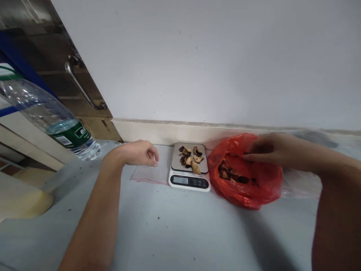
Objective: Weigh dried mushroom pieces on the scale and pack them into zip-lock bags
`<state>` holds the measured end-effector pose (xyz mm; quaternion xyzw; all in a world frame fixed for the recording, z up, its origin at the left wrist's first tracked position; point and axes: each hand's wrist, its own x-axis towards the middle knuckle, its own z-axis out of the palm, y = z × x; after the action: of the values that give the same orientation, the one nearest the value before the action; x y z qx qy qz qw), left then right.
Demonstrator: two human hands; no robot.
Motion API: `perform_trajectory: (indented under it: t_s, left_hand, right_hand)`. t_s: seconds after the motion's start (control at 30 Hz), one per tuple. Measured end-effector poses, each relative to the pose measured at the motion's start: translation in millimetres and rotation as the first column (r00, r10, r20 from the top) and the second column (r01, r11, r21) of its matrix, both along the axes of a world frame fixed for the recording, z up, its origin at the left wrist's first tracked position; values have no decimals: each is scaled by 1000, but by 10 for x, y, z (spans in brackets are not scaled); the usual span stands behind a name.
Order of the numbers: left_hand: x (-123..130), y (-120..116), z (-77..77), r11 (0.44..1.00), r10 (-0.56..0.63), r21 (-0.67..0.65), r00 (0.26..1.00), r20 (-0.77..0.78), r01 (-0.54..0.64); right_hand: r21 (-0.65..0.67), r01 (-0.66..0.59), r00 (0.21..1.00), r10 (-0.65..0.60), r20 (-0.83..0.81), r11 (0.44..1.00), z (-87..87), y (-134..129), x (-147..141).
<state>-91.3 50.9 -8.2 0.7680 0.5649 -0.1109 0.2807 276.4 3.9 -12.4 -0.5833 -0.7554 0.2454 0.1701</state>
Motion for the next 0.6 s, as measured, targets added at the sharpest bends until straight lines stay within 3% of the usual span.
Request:
perform_trajectory:
  t_s: [0.1, 0.3, 0.47, 0.6]
  left_hand:
    - [78, -9, -25, 999, -27, -33, 999, -23, 26]
    - [228, -17, -193, 993, -57, -111, 986, -155, 40]
    - [161, -29, -200, 994, -84, -82, 994, -73, 78]
    - [60, -60, -32, 987, -91, 146, 985, 147, 69]
  right_hand:
    - [-138, 4, 985, 20, 174, 990, 9, 16, -34]
    - [-209, 158, 909, -59, 413, 965, 62, 12, -237]
    - [-101, 66, 980, -46, 196, 993, 137, -51, -363]
    - [91, -31, 999, 34, -24, 995, 184, -88, -618]
